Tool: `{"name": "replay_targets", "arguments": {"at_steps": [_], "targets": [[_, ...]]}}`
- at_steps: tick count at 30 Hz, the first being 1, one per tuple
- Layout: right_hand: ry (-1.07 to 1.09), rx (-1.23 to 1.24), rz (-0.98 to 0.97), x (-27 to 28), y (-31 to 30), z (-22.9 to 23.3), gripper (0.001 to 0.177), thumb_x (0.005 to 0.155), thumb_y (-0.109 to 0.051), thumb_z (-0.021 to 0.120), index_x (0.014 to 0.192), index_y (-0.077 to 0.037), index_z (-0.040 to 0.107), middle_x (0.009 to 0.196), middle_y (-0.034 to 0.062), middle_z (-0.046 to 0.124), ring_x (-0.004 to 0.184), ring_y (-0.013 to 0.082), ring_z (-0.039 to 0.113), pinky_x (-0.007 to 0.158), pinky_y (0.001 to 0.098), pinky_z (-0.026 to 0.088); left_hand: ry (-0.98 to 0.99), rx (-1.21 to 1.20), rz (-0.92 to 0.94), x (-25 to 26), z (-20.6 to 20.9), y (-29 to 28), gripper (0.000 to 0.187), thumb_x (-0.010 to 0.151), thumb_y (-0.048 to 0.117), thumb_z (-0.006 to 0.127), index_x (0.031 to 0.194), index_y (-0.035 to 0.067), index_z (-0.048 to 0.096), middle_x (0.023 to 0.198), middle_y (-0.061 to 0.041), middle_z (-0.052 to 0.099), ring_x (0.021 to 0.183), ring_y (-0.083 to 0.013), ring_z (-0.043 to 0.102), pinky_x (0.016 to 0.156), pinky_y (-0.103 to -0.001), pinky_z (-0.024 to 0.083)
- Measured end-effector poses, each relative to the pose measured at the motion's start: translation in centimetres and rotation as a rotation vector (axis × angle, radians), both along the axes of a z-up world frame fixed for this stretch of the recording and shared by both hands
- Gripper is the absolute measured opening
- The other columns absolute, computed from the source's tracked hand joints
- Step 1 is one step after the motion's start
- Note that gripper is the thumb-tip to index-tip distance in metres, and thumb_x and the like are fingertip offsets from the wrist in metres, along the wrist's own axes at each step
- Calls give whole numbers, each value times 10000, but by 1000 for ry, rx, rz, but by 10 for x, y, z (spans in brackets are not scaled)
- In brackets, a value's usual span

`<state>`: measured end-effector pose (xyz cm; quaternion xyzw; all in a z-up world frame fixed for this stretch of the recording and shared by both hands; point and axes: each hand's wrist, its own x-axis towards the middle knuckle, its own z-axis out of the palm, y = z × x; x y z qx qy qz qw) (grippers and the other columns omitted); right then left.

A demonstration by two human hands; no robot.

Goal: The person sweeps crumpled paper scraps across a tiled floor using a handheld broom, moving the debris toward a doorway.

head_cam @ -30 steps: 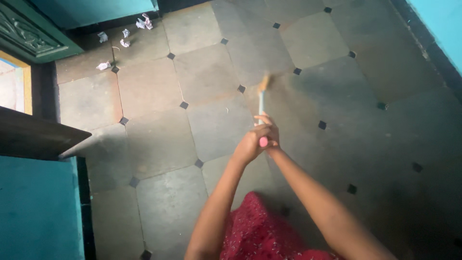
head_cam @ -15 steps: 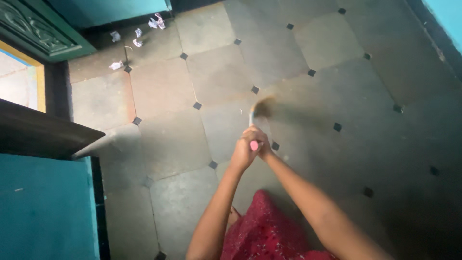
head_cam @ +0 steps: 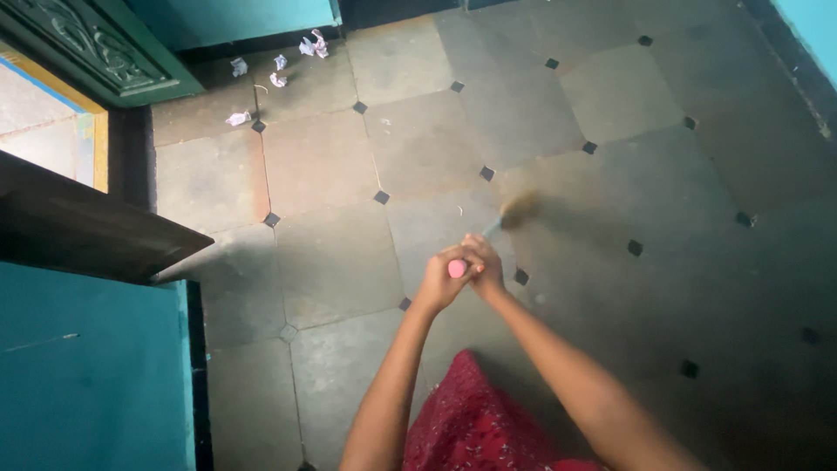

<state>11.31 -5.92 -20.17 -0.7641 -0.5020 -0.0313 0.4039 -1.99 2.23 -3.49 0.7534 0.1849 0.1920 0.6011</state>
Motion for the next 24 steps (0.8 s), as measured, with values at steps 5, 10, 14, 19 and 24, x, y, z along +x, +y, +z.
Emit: {"name": "replay_targets", "arguments": {"at_steps": [5,10,14,19,24], "targets": [[120,83,162,-36,5,-22,283,888,-198,627,1128,-60,682,1214,129,692,1168,353,635,1020,428,482,-9,166,2,-29,-28,8,220,812,196,846,867,24,721,958,-162,734,920,-338,710,858,-405,554],[450,121,275,-46,45,-4,255,961,-216,582,1118,-30,661,1288,135,652,1252,357,600,1081,432,457,-76,218,91,-49,-2,22,343,822,267,858,834,2,641,962,-162,698,929,-353,682,863,-420,548],[136,142,331,-39,62,58,218,920,-260,608,914,-56,684,1077,80,694,1271,338,639,1197,459,445,-144,318,79,-46,28,25,309,823,257,850,840,23,648,971,-147,692,967,-352,665,892,-431,527],[136,268,208,-46,54,86,239,956,-282,592,950,-51,654,1138,96,694,1261,350,641,1174,443,474,-187,306,7,-45,39,25,280,823,248,843,864,44,654,966,-130,695,987,-341,666,898,-427,517],[32,212,107,-57,36,19,313,952,-291,608,1146,-47,636,1263,131,680,1212,379,622,1071,459,481,-140,181,-46,-56,19,33,290,844,241,832,839,26,637,965,-143,707,925,-312,671,857,-398,533]]}}
